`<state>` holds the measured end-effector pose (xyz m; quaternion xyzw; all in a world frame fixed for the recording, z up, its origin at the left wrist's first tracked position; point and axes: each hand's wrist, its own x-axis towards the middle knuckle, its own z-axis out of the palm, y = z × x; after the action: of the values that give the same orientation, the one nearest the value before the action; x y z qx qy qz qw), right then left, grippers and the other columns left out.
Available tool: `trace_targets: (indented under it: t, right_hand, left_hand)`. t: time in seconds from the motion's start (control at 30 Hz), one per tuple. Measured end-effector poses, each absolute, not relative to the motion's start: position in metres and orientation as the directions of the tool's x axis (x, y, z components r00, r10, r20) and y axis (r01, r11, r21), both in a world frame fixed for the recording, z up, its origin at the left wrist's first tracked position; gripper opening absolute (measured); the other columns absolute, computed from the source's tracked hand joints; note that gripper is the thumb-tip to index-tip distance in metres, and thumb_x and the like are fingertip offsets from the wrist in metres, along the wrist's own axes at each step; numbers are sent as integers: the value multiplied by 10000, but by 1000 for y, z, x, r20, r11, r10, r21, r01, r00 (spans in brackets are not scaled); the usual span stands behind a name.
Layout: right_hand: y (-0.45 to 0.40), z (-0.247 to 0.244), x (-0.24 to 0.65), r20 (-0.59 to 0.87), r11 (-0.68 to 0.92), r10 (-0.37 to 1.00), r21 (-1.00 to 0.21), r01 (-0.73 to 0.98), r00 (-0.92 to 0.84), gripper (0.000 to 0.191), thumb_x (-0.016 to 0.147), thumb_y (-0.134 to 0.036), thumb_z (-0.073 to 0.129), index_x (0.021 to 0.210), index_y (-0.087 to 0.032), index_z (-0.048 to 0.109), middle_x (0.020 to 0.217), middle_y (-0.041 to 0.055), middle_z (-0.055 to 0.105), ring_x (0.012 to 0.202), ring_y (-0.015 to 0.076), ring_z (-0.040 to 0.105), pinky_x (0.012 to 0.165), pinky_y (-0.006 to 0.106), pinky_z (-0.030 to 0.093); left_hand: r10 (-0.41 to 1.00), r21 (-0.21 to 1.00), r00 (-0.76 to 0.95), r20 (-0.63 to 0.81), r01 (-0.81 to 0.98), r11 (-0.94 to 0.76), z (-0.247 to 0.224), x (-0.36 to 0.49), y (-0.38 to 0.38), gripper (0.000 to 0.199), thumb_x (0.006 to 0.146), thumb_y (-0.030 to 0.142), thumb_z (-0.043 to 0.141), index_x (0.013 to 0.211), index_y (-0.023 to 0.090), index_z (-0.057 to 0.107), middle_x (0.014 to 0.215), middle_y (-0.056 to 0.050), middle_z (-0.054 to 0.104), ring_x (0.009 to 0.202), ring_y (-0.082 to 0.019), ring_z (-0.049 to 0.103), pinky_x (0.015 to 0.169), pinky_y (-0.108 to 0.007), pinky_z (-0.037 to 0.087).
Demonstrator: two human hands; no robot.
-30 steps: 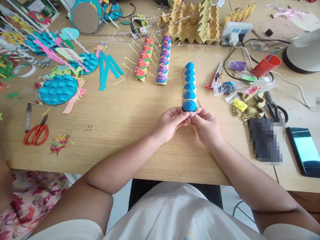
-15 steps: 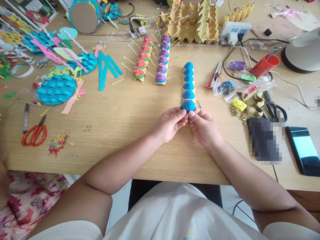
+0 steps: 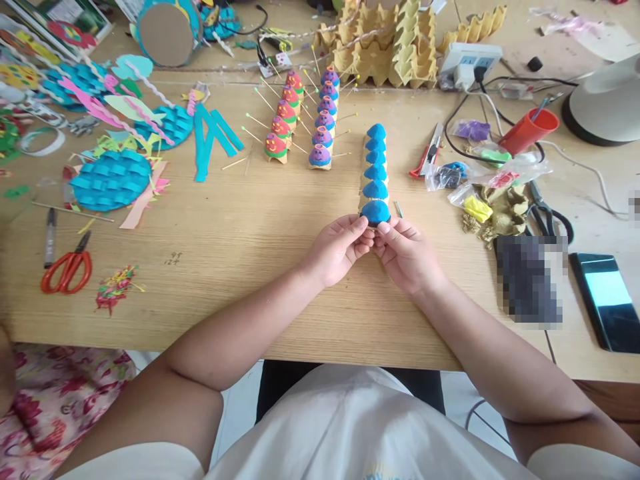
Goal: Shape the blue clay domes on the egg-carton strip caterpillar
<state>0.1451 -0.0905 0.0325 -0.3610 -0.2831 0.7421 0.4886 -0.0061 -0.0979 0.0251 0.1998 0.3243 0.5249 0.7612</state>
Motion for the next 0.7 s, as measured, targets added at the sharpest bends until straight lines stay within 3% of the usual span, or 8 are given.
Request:
trace_targets:
  t: [0.13, 0.5, 0.7]
  right_hand:
    - [-91, 32, 145, -270, -364, 930, -778, -512, -251, 395, 576, -440, 1108, 705, -233, 797, 728, -53, 732, 694, 52, 631, 693, 164, 566]
    - [-91, 28, 146, -254, -346, 935, -809, -476, -247, 414, 631, -466, 1080, 733, -238, 750, 740, -51, 683, 689, 85, 585, 699, 239, 558]
    - [-92, 29, 145, -258, -347, 934, -822, -451, -247, 433, 625, -463, 1079, 714, -237, 721, 721, -49, 655, 664, 93, 552, 682, 264, 545]
  left_hand:
    - [927, 674, 183, -328, -642, 365, 27, -4, -98, 284, 868, 364, 938, 820, 174, 734, 695, 50, 727, 618, -28, 652, 623, -146, 519]
    - [921, 636, 186, -343, -675, 374, 27, -4, -98, 339, 946, 444, 857, 817, 168, 709, 683, 39, 689, 613, -42, 627, 587, -168, 473]
    - [923, 652, 142, -356, -670, 355, 30, -2, -98, 306, 980, 390, 828, 809, 176, 691, 642, 53, 624, 567, -37, 548, 551, -186, 402]
